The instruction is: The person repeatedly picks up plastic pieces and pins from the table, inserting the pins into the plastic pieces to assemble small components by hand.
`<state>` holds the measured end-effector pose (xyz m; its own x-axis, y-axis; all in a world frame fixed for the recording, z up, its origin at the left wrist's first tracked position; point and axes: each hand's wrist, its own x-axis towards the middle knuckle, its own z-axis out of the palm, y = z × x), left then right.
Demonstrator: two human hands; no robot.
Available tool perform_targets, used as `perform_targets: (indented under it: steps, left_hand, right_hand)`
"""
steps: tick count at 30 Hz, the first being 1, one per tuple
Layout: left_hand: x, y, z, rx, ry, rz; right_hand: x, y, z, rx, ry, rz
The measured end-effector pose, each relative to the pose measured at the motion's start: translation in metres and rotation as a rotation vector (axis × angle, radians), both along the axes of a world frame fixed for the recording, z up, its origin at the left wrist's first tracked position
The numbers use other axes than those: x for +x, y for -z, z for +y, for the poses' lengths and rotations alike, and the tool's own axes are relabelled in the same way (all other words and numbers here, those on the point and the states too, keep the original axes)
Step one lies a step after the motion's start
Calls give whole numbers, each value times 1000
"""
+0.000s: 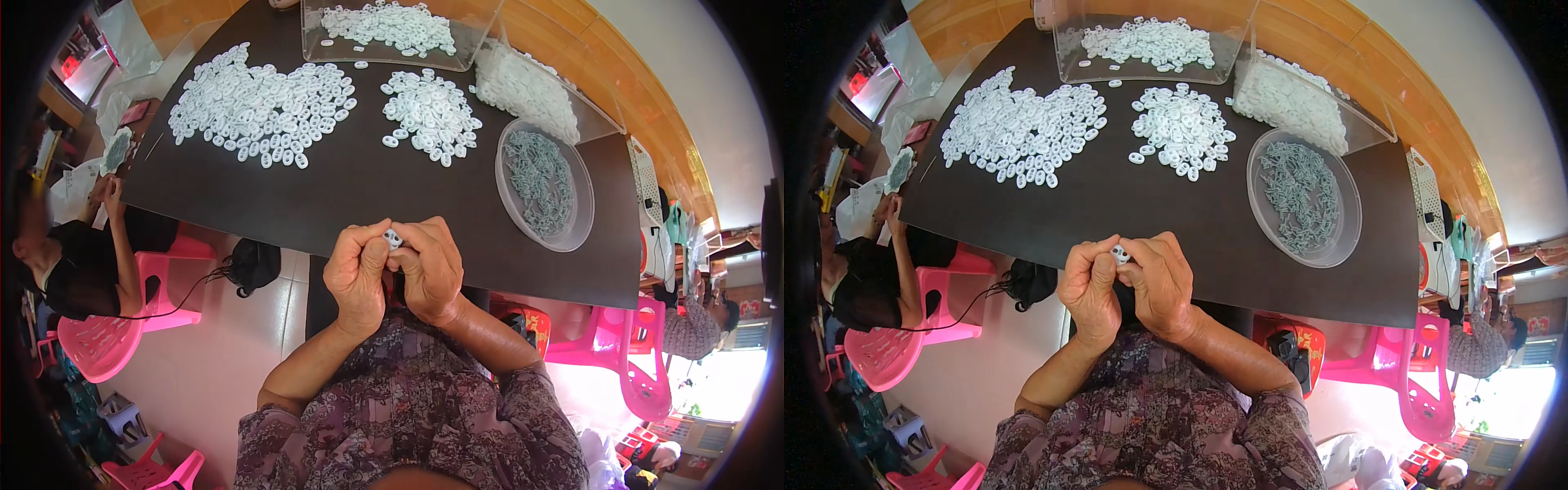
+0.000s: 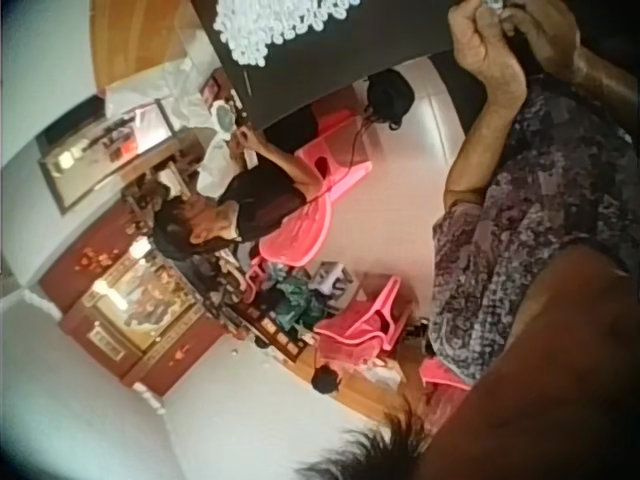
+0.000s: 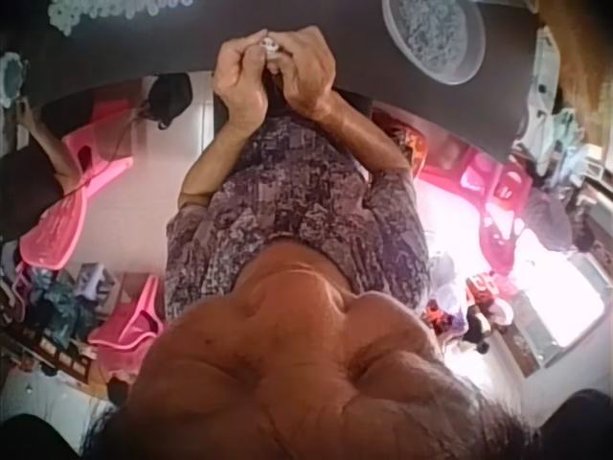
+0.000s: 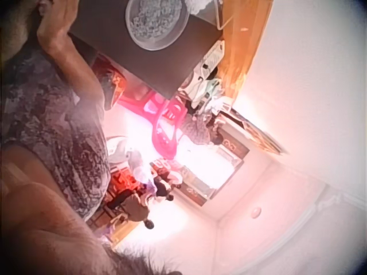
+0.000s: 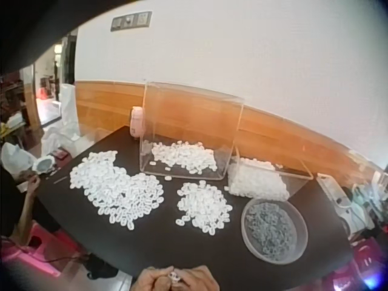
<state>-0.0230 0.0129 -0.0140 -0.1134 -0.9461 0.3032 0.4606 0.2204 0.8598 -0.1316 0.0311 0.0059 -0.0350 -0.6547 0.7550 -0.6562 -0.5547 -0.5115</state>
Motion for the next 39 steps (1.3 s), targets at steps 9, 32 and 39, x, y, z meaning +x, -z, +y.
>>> perform_targets:
  steps: [9,32,39]
  left_hand:
    - [0,-12,5,39,-42,-13]
    - [-12,-9,14,-21,-86,-1]
    - [-15,-4,13,-59,-130,-62]
  right_hand:
    - [0,-8,6,102,-29,-123]
    - [1,0,1,-79,31,17]
    - [0,2,0,-96,44,27]
